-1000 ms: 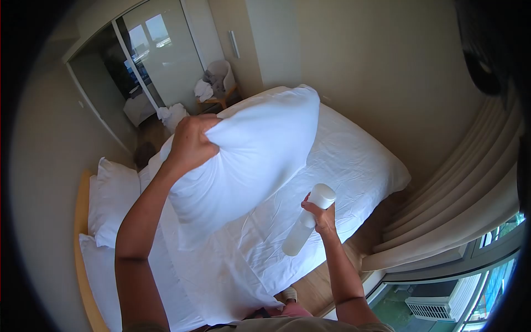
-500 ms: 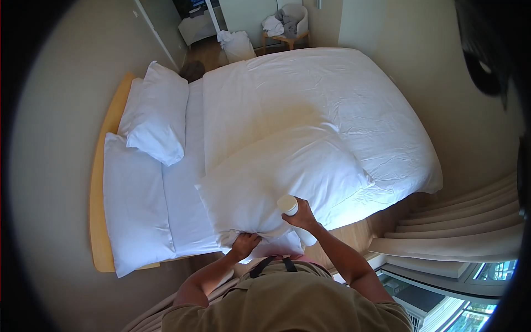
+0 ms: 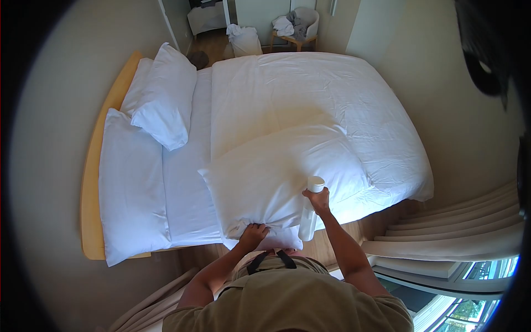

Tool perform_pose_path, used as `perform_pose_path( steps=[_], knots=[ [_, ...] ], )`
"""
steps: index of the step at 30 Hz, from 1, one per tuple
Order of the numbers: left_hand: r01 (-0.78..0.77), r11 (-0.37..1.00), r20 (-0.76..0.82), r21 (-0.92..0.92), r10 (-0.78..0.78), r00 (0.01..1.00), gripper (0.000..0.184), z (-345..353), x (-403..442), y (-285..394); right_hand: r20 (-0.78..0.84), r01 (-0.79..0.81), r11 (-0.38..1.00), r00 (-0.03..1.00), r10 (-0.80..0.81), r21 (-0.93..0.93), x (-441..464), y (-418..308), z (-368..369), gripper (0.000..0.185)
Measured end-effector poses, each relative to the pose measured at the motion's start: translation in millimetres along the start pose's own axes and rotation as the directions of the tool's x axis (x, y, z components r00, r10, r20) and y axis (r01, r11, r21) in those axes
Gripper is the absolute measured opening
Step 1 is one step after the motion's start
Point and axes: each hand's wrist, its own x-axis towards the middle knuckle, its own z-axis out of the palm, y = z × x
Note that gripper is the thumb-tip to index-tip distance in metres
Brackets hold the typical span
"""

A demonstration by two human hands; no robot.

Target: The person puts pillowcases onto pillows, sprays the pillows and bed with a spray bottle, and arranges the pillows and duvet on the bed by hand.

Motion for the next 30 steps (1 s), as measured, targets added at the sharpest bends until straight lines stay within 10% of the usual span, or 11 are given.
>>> perform_pose_path(
  steps=[8, 17, 24, 30],
  knots=[
    [-0.039, 0.999, -0.057, -0.027, 0.037, 0.998, 0.027, 9.8, -9.4, 1.5, -0.137, -0.002, 0.934, 0.989, 0.055, 0.357, 49.5, -24.4, -89.8, 0.040],
    [-0.040, 0.996, -0.060, -0.079, 0.035, 0.998, 0.027, 37.7, -18.7, 4.5, -0.201, -0.232, 0.933, 0.963, 0.180, -0.274, 152.7, -53.9, -57.9, 0.038],
    [0.011, 0.992, -0.043, -0.126, -0.016, 0.999, 0.029, 47.6, -24.0, 4.4, 0.530, 0.017, 1.000, 0.848, -0.008, -0.014, 66.1, -93.0, 43.5, 0.036],
    [0.024, 0.994, -0.060, -0.109, -0.030, 0.998, 0.022, 44.3, -20.5, 3.1, 0.468, 0.108, 0.926, 0.880, 0.080, -0.362, 19.4, -39.5, 109.1, 0.028]
  ],
)
